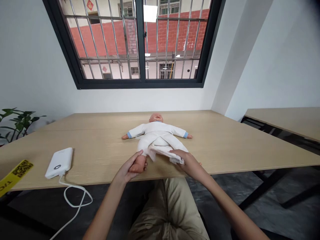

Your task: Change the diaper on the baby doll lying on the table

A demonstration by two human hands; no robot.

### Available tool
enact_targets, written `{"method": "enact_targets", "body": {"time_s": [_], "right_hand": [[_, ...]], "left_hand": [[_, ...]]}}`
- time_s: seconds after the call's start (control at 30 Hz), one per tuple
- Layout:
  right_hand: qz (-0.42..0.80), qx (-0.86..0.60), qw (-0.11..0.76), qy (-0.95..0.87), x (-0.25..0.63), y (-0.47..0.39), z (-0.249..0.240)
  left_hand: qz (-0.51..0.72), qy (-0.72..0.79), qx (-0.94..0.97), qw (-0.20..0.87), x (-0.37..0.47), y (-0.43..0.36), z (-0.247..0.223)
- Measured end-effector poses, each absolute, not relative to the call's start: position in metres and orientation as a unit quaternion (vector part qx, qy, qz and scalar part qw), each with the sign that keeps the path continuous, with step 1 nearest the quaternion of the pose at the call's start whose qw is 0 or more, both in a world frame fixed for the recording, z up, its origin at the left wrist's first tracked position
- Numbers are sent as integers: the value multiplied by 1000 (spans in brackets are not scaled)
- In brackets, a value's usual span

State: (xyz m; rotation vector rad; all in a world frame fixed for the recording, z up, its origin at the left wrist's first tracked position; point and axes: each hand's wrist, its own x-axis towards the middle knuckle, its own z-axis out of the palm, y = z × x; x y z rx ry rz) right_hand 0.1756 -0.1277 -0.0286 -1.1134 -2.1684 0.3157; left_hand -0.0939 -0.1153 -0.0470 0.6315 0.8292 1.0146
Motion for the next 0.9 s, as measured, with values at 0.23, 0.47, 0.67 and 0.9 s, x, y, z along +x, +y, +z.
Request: {"method": "enact_targets", "body": {"time_s": [0.23,0.47,0.67,0.9], "right_hand": [[110,-417,356,-829,184,-125,-19],[97,-372,382,-841,174,-101,15],[109,-352,374,-851,160,-42,40],[96,-449,363,-811,151,11,20]], "left_hand": [[526,458,480,532,-89,-113,-52],[457,496,597,434,-85,-113,-56],[430,472,726,256,-86,-72,-43],[358,467,721,367,-70,-7,-12]]}}
